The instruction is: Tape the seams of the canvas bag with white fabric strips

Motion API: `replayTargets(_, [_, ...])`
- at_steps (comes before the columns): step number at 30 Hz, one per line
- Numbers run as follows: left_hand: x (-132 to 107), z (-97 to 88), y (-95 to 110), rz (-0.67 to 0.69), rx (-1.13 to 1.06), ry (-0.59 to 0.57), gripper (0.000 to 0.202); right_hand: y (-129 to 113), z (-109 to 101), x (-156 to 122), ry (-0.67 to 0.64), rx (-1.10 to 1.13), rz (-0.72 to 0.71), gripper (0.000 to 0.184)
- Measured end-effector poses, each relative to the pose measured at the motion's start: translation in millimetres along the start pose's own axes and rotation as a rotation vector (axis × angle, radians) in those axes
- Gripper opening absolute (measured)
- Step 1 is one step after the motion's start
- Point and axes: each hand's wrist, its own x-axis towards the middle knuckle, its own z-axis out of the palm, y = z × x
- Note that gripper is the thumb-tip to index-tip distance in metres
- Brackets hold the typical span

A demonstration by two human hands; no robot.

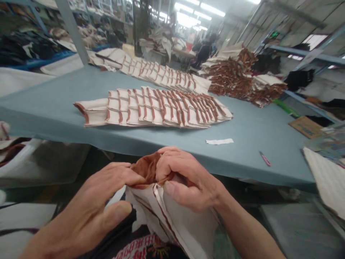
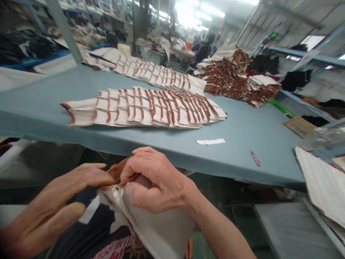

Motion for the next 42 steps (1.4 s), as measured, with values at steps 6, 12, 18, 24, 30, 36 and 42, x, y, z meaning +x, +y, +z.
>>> replayTargets(6, [35.2, 6.6, 13.2, -0.102, -0.395, -0.195, 0.022, 15.1, 11.6, -5.9, 0.008, 0.018, -0.016, 0.011])
replayTargets(12, [34.6, 12.9, 12.8, -0.168, -0.342, -0.24, 0.028, 23.8, 19.5, -15.1, 0.012, -0.11, 0.013, 0.012])
replayTargets(18, [15.2, 6.0, 10.0, -0.22, -0.391, -0.295, 0.031, 21.5, 32.3, -17.2, -0.006, -0.08, 0.004, 0.013])
replayTargets(24, [6.0, 2.7, 7.9, -0.2, -0.331, -0.273, 0.036, 23.6, 41.6, -11.9, 0.014, -0.05, -0.022, 0.03])
replayTargets(30, [-1.2, 9.0, 1.1, -0.231, -0.409, -0.259, 0.038, 25.2, 39.2, -15.6, -0.031, 0.023, 0.005, 0.018])
replayTargets(36, [-2.7, 8.8, 1.3, -0.272, -0.469, -0.216, 0.034, 22.6, 41.4, -13.2, -0.019, 0.055, 0.032, 0.013])
replayTargets(42, [-0.5, 5.2, -3.7, -0.406, -0.571, -0.295, 0.029, 21.5, 44.8, -8.2, -0.072, 0.036, 0.085, 0.01])
